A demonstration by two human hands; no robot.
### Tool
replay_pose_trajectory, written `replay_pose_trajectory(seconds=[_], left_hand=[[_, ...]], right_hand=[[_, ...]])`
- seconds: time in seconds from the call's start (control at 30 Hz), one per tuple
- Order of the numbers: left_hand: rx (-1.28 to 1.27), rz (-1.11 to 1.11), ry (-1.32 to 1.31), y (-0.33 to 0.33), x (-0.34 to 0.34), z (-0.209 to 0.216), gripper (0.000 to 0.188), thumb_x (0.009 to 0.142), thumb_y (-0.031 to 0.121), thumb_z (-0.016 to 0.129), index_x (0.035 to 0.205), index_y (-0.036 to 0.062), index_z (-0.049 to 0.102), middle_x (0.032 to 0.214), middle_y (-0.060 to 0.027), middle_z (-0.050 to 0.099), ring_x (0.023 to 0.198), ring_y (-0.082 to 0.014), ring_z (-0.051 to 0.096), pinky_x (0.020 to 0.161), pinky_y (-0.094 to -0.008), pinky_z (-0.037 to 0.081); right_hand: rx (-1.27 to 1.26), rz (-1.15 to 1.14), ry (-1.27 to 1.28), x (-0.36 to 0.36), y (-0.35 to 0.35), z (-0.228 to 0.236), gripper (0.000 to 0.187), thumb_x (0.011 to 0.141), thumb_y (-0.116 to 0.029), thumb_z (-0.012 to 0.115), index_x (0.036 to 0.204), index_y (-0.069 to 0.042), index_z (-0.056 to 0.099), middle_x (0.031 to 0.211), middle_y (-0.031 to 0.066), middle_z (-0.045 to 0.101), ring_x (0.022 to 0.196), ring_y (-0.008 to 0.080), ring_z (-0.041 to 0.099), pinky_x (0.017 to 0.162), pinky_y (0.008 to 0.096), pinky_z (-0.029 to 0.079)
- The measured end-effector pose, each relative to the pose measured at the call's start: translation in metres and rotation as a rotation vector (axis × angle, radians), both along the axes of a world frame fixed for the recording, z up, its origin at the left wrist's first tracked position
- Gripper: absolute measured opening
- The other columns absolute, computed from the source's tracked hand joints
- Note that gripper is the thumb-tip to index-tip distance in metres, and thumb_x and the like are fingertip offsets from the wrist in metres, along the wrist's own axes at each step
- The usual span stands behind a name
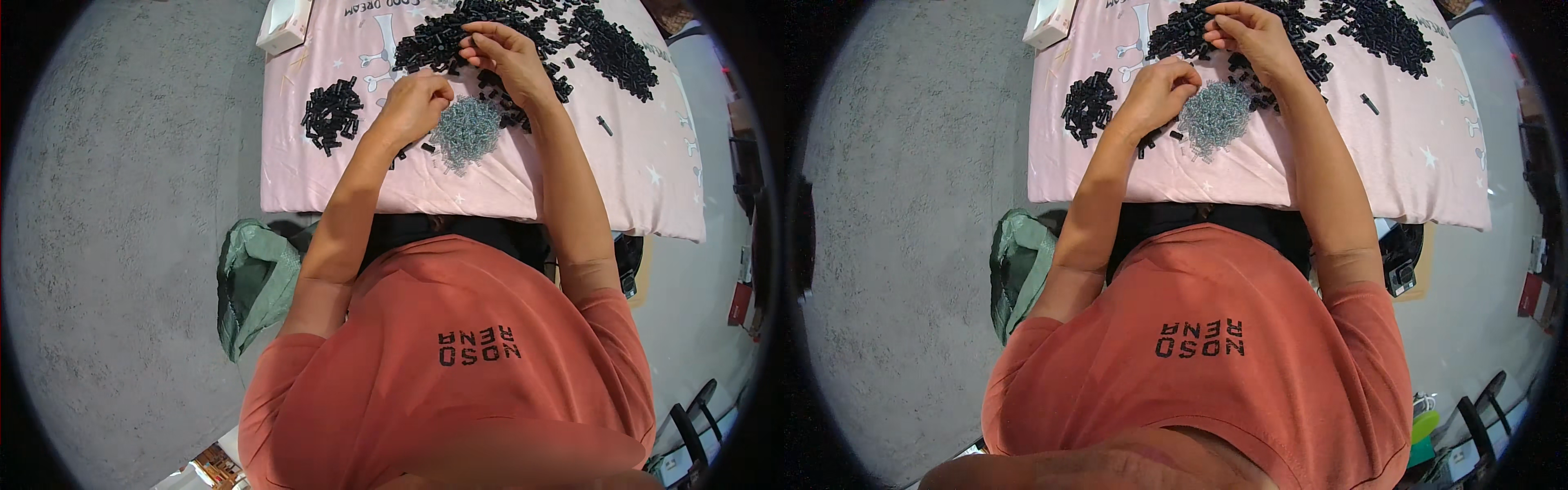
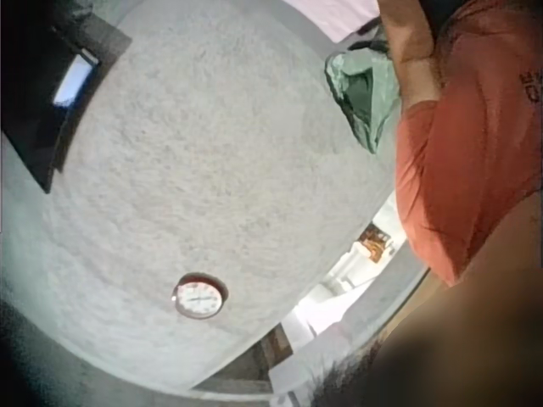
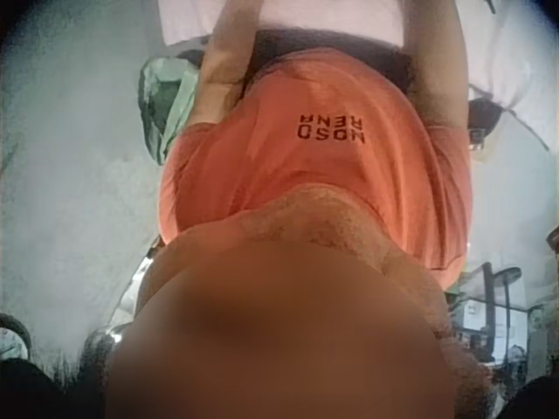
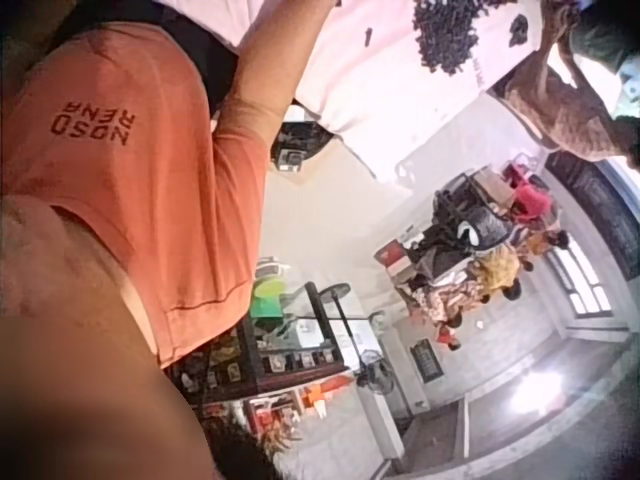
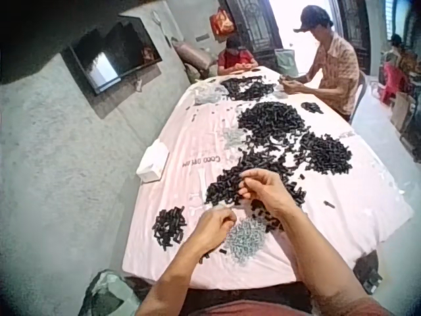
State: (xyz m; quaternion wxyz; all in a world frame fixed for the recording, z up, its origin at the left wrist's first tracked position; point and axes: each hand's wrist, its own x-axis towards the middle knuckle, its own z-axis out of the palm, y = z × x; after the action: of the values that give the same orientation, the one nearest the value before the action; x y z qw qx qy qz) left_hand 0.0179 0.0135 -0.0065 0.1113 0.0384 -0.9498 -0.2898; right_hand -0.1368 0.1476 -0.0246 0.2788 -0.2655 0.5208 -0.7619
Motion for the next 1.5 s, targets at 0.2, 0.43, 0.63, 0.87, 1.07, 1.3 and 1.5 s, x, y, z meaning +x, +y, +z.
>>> replay_pose_trajectory(seconds=[0.2, 0.43, 0.63, 0.87, 1.07, 1.3, 1.5], left_hand=[[-0.013, -0.035, -0.049, 0.001, 0.000, 0.004, 0.009, 0.079, 0.006, 0.061, 0.084, 0.0044, 0.068, 0.084, -0.0127, 0.062, 0.085, -0.0321, 0.061, 0.076, -0.0403, 0.047], [-0.058, -0.069, -0.121, -0.006, 0.002, 0.007, 0.010, 0.079, 0.008, 0.063, 0.087, 0.0024, 0.065, 0.084, -0.0126, 0.062, 0.079, -0.0289, 0.062, 0.072, -0.0357, 0.048], [-0.032, -0.002, -0.055, -0.008, 0.004, -0.003, 0.010, 0.079, 0.009, 0.062, 0.086, 0.0015, 0.062, 0.083, -0.0117, 0.062, 0.074, -0.0262, 0.062, 0.069, -0.0342, 0.048], [0.300, 0.205, 0.176, 0.001, -0.002, 0.007, 0.008, 0.083, 0.007, 0.060, 0.087, 0.0008, 0.058, 0.076, -0.0108, 0.064, 0.067, -0.0184, 0.062, 0.063, -0.0305, 0.049], [0.384, 0.180, 0.253, -0.002, -0.009, 0.004, 0.004, 0.088, 0.003, 0.057, 0.091, -0.0001, 0.056, 0.076, -0.0018, 0.061, 0.070, -0.0061, 0.056, 0.062, -0.0202, 0.045], [0.439, 0.207, 0.320, 0.000, -0.011, 0.002, 0.008, 0.084, 0.007, 0.059, 0.087, -0.0005, 0.058, 0.074, -0.0100, 0.065, 0.067, -0.0167, 0.064, 0.063, -0.0292, 0.051], [0.383, 0.252, 0.326, 0.009, -0.008, 0.010, 0.009, 0.083, 0.007, 0.061, 0.086, -0.0006, 0.058, 0.076, -0.0110, 0.065, 0.068, -0.0184, 0.065, 0.065, -0.0305, 0.052]], right_hand=[[0.014, 0.012, 0.015, 0.002, -0.002, -0.005, 0.021, 0.093, -0.012, 0.060, 0.111, -0.003, 0.064, 0.096, 0.0047, 0.067, 0.082, 0.0087, 0.064, 0.074, 0.0200, 0.052], [0.084, 0.029, 0.003, 0.007, -0.001, 0.001, 0.020, 0.093, -0.016, 0.060, 0.109, -0.004, 0.065, 0.090, 0.0020, 0.066, 0.075, 0.0059, 0.061, 0.069, 0.0176, 0.051], [0.070, 0.099, -0.039, 0.008, -0.001, 0.002, 0.019, 0.095, -0.013, 0.057, 0.108, -0.003, 0.066, 0.088, 0.0022, 0.066, 0.075, 0.0058, 0.060, 0.069, 0.0178, 0.050], [0.074, 0.130, -0.031, 0.012, -0.001, 0.004, 0.018, 0.095, -0.013, 0.056, 0.106, -0.002, 0.064, 0.086, 0.0024, 0.065, 0.073, 0.0063, 0.060, 0.069, 0.0191, 0.050], [0.084, 0.231, 0.020, 0.011, 0.001, 0.002, 0.016, 0.095, -0.018, 0.058, 0.101, -0.005, 0.064, 0.082, -0.0012, 0.064, 0.067, 0.0036, 0.057, 0.062, 0.0172, 0.045], [0.110, 0.277, 0.049, 0.016, 0.000, 0.003, 0.018, 0.095, -0.021, 0.058, 0.101, -0.005, 0.062, 0.081, -0.0010, 0.064, 0.068, 0.0036, 0.057, 0.062, 0.0169, 0.046], [0.124, 0.271, 0.026, 0.018, -0.002, 0.005, 0.017, 0.095, -0.020, 0.058, 0.099, -0.004, 0.062, 0.081, 0.0000, 0.064, 0.067, 0.0042, 0.058, 0.062, 0.0177, 0.048]])
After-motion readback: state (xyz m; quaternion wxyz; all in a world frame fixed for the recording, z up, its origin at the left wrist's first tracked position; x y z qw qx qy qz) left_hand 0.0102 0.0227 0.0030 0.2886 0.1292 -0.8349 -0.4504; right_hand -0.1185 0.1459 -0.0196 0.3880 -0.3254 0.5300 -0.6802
